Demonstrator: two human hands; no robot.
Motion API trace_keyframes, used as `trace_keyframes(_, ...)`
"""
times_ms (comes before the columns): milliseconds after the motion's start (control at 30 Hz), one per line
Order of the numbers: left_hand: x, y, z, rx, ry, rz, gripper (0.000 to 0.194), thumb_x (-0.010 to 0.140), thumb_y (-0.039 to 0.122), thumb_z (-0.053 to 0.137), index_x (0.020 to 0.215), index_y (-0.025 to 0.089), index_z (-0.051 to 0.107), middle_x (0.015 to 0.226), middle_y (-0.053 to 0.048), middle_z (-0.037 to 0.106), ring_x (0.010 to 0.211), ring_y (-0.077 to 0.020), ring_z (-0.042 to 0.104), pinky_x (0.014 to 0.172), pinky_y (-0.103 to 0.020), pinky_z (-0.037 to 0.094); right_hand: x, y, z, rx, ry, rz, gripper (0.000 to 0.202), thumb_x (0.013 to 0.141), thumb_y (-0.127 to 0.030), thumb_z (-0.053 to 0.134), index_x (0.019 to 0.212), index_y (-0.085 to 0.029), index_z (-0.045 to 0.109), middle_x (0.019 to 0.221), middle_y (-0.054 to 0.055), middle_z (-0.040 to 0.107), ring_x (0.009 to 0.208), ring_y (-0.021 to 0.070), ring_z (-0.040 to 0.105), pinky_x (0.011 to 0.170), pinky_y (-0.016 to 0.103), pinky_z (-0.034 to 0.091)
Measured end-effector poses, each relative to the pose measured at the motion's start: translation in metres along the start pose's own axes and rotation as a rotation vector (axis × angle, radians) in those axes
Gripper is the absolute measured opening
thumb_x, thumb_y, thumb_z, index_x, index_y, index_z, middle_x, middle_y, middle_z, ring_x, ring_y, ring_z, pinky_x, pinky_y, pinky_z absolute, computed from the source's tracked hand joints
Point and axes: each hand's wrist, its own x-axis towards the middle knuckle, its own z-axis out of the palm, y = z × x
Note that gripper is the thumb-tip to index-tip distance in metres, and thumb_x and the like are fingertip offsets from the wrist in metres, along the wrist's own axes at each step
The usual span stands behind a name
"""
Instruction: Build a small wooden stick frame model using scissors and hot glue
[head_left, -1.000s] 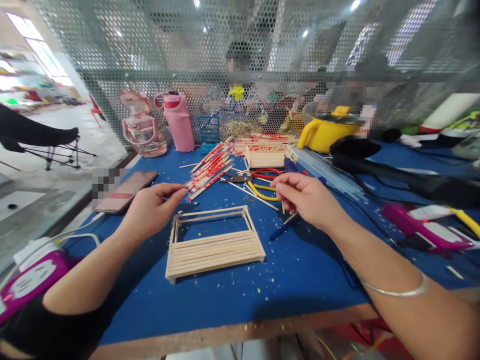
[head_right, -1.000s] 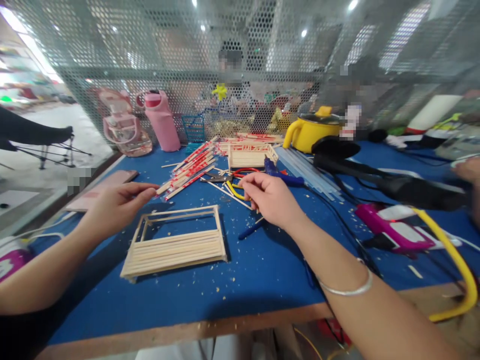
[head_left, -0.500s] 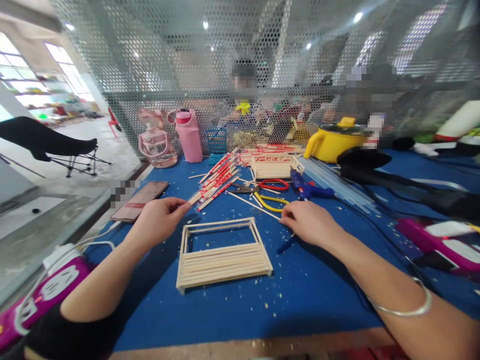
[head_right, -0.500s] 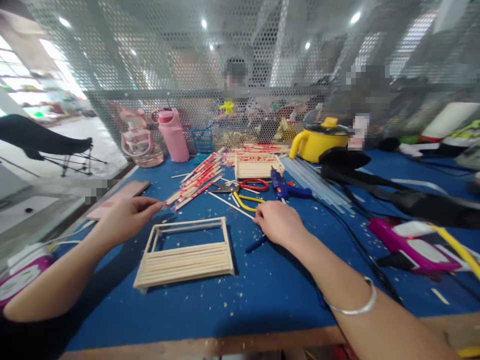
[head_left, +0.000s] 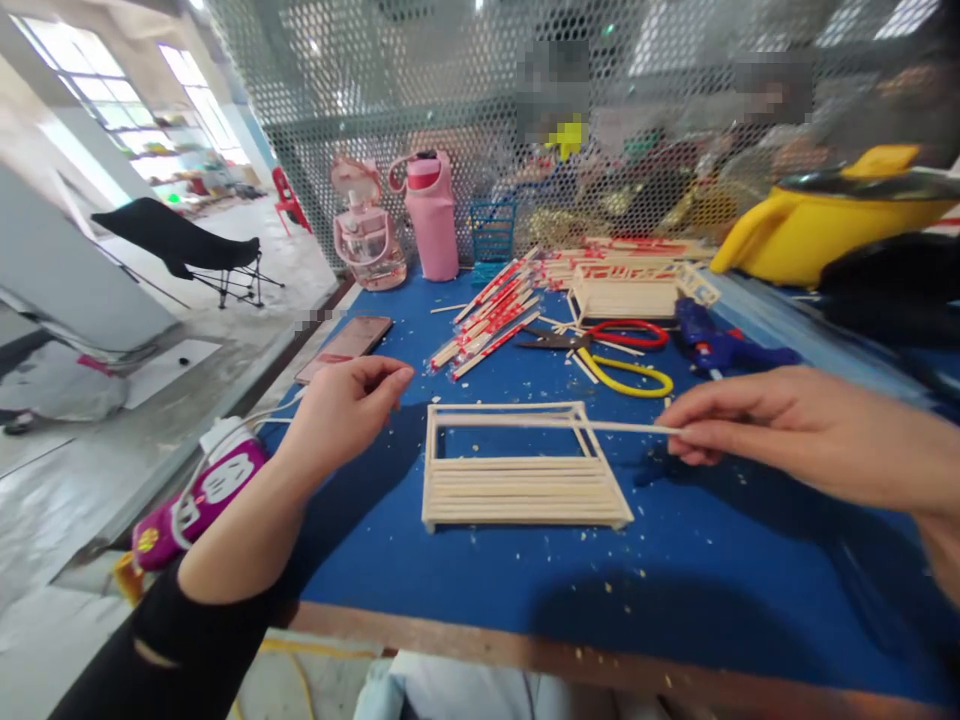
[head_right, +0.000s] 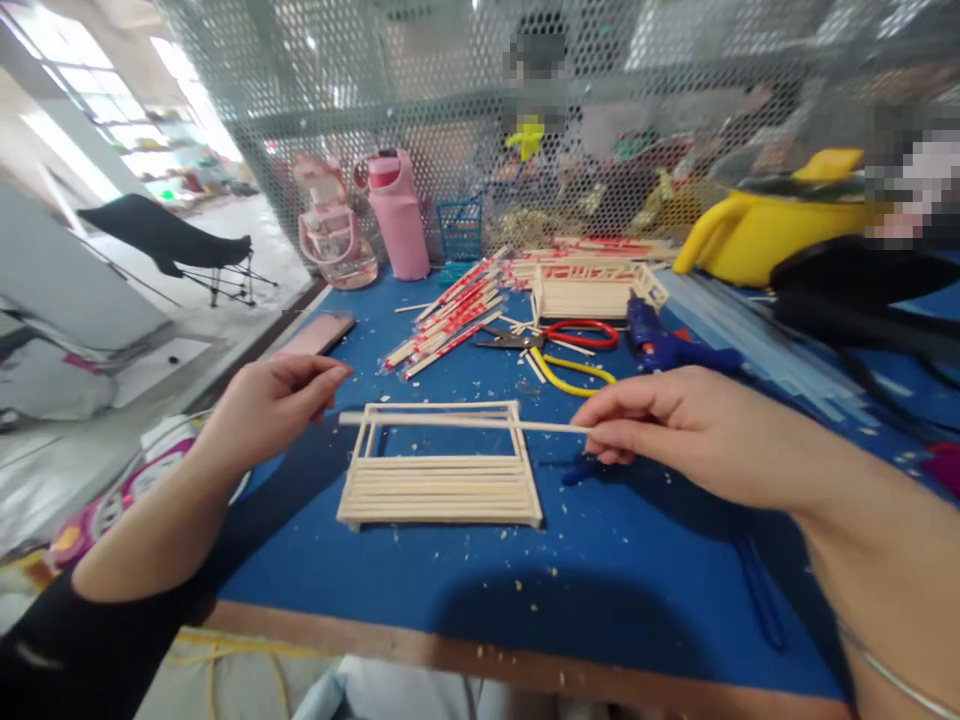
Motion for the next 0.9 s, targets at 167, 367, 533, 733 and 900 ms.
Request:
trace_keyframes(167, -0.003, 0.005, 0.003, -0.049, -0.058, 0.055, 0.037, 0.082, 0.049, 0.053, 0.086, 0.016, 0.070, 0.057, 0.000, 0.062, 0.049, -0.0124, 0.055, 0.046, -0.021, 0.039, 0.009, 0.009, 0.005, -0.170, -0.039, -0.020, 0.050, 0.071, -0.069, 0.052, 0.082, -0.025, 0.072, 0.075, 0.008, 0.072, 0.067, 0.0220, 0.067, 0.063, 0.033, 0.053)
trace_keyframes(367, -0.003, 0.004, 0.008, -0.058, -0.086, 0.085, 0.036, 0.082, 0.046, 0.052, 0.086, 0.015, 0.070, 0.053, 0.000, 0.059, 0.047, -0.0113, 0.051, 0.044, -0.020, 0.035, 0.012, 0.014, 0.006, -0.226, -0.038, 0.000, 0.046, 0.072, -0.065, 0.053, 0.087, -0.026, 0.073, 0.080, 0.006, 0.073, 0.069, 0.0225, 0.067, 0.066, 0.033, 0.052)
trace_keyframes(533, -0.003, 0.002, 0.010, -0.054, -0.101, 0.079, 0.036, 0.082, 0.047, 0.052, 0.086, 0.016, 0.070, 0.055, 0.000, 0.060, 0.049, -0.0120, 0.052, 0.046, -0.021, 0.036, 0.011, 0.005, 0.010, -0.239, -0.109, -0.006, 0.043, 0.077, -0.059, 0.050, 0.087, -0.023, 0.072, 0.075, 0.005, 0.072, 0.066, 0.0207, 0.065, 0.063, 0.031, 0.049)
trace_keyframes(733, -0.004, 0.006, 0.009, 0.020, -0.110, 0.064, 0.036, 0.081, 0.049, 0.053, 0.087, 0.018, 0.071, 0.055, 0.001, 0.061, 0.047, -0.0121, 0.052, 0.046, -0.021, 0.036, 0.009, -0.001, 0.011, -0.213, -0.157, -0.071, 0.033, 0.083, -0.045, 0.052, 0.088, -0.018, 0.070, 0.072, 0.004, 0.070, 0.065, 0.0168, 0.064, 0.062, 0.026, 0.046)
trace_keyframes(900, -0.005, 0.008, 0.008, 0.045, -0.119, 0.072, 0.038, 0.083, 0.052, 0.051, 0.088, 0.019, 0.071, 0.055, 0.002, 0.062, 0.049, -0.0122, 0.052, 0.047, -0.022, 0.035, 0.008, 0.000, 0.011, -0.194, -0.150, -0.082, 0.028, 0.082, -0.041, 0.054, 0.085, -0.018, 0.070, 0.068, 0.001, 0.069, 0.062, 0.0149, 0.062, 0.060, 0.025, 0.045)
